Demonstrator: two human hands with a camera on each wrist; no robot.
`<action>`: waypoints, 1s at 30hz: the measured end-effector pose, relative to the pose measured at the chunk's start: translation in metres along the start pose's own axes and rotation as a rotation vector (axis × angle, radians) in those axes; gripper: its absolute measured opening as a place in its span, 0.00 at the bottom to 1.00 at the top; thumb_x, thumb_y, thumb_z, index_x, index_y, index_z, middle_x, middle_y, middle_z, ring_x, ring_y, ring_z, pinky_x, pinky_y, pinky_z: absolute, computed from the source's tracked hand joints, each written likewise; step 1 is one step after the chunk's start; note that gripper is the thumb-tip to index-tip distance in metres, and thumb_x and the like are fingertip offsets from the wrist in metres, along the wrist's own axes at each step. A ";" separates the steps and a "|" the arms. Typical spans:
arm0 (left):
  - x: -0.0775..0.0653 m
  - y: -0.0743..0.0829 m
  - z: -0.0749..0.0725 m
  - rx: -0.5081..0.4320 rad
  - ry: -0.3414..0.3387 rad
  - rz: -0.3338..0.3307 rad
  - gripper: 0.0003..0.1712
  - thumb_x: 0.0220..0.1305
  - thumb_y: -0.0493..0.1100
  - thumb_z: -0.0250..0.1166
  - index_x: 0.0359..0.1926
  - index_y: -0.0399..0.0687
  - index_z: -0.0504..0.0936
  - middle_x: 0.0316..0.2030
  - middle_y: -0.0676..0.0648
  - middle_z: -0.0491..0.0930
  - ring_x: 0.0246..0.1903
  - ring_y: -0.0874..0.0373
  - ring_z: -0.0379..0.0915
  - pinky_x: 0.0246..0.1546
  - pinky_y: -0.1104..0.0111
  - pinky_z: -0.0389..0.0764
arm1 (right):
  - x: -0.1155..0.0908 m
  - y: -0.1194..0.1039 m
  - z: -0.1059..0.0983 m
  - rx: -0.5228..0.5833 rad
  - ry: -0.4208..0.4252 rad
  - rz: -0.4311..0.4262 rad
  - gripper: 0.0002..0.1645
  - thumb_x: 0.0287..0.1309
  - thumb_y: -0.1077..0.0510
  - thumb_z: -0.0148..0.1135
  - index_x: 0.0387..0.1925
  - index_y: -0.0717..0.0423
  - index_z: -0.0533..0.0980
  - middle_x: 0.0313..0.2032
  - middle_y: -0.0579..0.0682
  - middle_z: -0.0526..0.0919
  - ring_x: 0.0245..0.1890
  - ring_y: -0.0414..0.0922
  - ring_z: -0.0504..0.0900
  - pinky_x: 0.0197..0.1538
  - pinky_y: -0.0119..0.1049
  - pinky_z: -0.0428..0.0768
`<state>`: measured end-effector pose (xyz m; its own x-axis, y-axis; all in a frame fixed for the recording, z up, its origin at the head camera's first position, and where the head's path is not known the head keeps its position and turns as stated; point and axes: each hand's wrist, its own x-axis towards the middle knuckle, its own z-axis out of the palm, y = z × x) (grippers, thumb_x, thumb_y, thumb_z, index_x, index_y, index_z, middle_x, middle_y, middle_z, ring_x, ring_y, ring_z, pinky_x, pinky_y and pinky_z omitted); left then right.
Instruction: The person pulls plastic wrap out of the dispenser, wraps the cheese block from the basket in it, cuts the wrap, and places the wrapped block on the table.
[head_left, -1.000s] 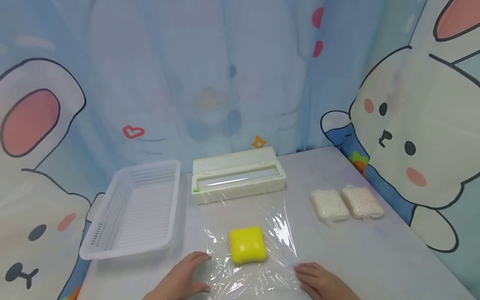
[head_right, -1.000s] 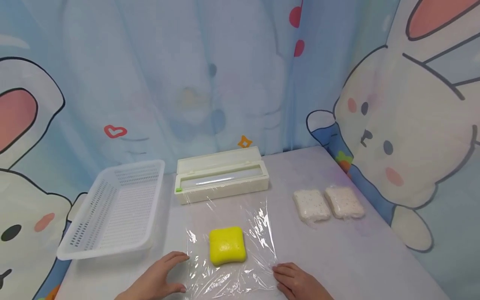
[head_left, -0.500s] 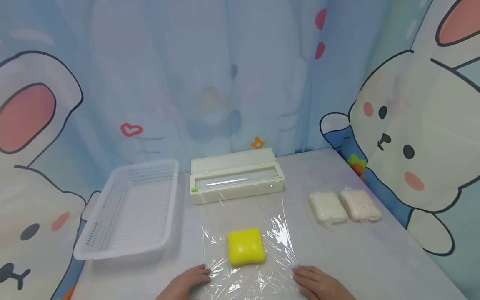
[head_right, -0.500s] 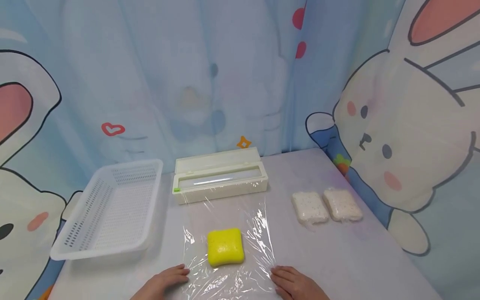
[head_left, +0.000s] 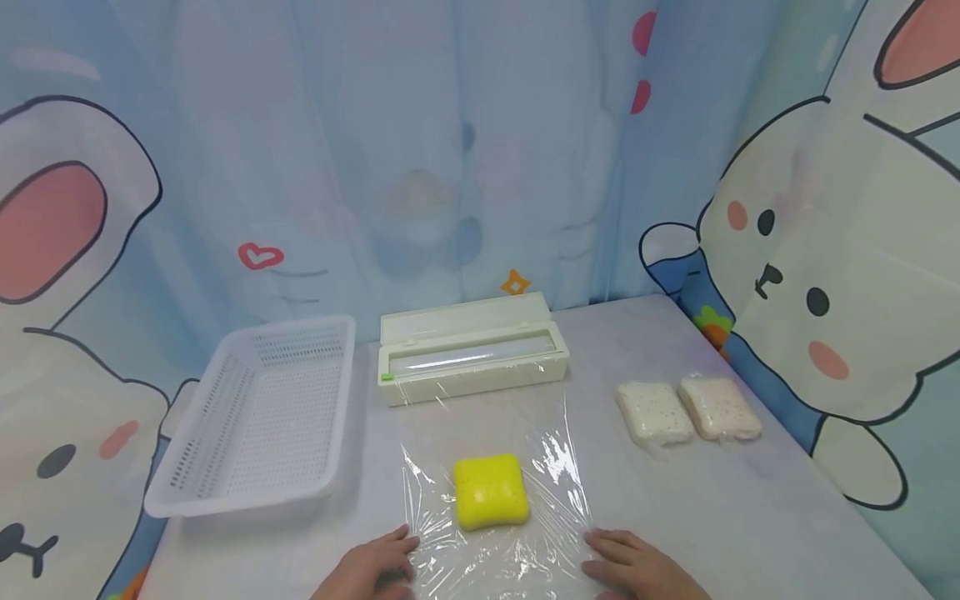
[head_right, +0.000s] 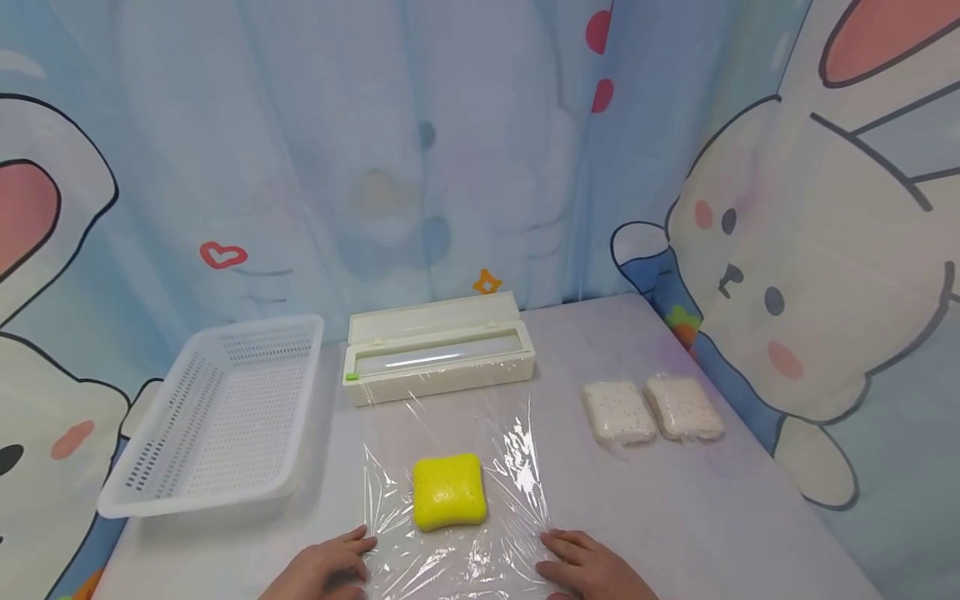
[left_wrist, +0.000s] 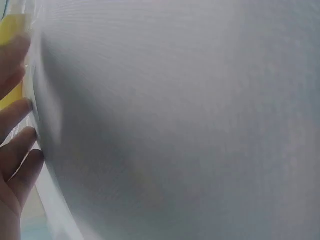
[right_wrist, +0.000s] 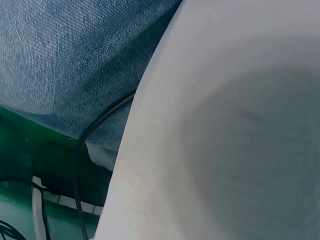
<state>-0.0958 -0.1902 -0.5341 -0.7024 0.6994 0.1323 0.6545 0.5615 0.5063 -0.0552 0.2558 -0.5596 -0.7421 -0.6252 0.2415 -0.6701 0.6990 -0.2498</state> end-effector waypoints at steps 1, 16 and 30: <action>0.000 0.001 0.000 0.003 -0.011 -0.011 0.08 0.56 0.49 0.76 0.36 0.59 0.85 0.57 0.43 0.85 0.62 0.44 0.79 0.56 0.60 0.84 | 0.000 0.001 0.001 -0.015 0.021 -0.022 0.17 0.66 0.39 0.64 0.53 0.35 0.83 0.58 0.47 0.86 0.55 0.47 0.83 0.48 0.39 0.88; 0.010 0.019 0.002 0.073 -0.071 -0.173 0.04 0.63 0.44 0.70 0.39 0.55 0.84 0.58 0.40 0.84 0.60 0.41 0.80 0.56 0.55 0.83 | 0.001 0.001 0.009 -0.164 0.210 -0.129 0.10 0.62 0.43 0.69 0.44 0.37 0.85 0.51 0.47 0.88 0.48 0.43 0.87 0.50 0.26 0.82; 0.019 0.022 -0.012 0.056 0.127 -0.126 0.07 0.62 0.37 0.69 0.37 0.49 0.78 0.41 0.55 0.86 0.41 0.61 0.80 0.43 0.70 0.81 | 0.021 -0.005 -0.016 0.044 0.179 0.130 0.11 0.54 0.55 0.76 0.40 0.38 0.87 0.43 0.35 0.89 0.43 0.35 0.88 0.43 0.33 0.88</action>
<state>-0.0987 -0.1699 -0.5102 -0.8073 0.5624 0.1791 0.5710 0.6673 0.4782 -0.0673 0.2450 -0.5382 -0.8111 -0.4565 0.3657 -0.5715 0.7515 -0.3296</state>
